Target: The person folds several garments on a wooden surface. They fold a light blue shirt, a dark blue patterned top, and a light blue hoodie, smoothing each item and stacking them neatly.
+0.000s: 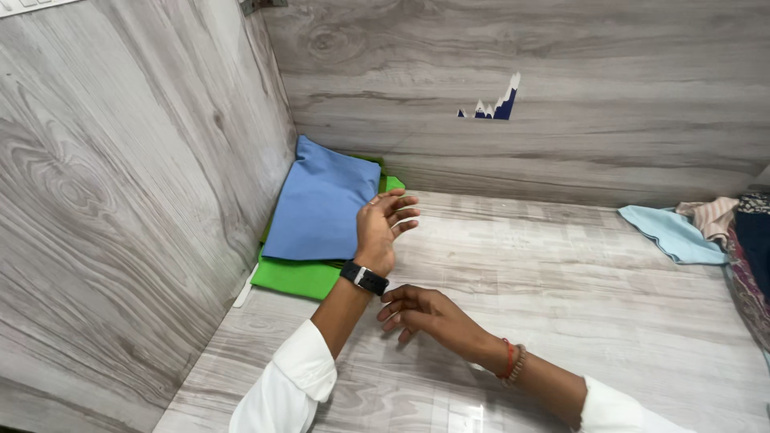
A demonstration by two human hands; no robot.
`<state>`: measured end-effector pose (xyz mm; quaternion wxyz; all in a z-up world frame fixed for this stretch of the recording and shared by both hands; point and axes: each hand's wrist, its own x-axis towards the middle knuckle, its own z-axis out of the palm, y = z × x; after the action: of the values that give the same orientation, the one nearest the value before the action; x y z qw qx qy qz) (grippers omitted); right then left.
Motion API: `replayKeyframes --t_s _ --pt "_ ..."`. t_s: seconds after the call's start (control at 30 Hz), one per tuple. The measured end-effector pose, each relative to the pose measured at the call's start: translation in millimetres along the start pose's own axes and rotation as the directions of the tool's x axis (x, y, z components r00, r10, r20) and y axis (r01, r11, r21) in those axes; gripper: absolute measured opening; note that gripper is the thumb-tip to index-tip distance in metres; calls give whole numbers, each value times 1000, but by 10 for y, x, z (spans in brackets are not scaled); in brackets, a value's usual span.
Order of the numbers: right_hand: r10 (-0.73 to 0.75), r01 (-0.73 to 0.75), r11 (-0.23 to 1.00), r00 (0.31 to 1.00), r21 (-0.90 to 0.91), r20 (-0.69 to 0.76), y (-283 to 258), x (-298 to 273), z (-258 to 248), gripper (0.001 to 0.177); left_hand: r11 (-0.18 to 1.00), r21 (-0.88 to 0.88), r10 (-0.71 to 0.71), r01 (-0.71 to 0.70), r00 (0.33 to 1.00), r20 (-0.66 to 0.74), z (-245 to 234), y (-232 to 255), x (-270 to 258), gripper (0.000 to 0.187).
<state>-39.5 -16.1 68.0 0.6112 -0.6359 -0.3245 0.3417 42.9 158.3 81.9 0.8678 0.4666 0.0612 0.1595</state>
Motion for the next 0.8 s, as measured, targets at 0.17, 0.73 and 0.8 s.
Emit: replayKeyframes --t_s 0.17,0.73,0.8 --pt "-86 87 996 996 24 -31 -223 -486 -133 32 985 -121 -108 119 990 96 749 -142 -387 20" --pt "-429 419 903 890 -95 -155 -760 -1408 -868 36 967 230 -230 110 766 600 2072 -145 -692 20" --pt "-455 448 890 880 -78 -136 -814 -1531 -905 34 944 322 -259 69 760 596 2241 -88 -782 20"
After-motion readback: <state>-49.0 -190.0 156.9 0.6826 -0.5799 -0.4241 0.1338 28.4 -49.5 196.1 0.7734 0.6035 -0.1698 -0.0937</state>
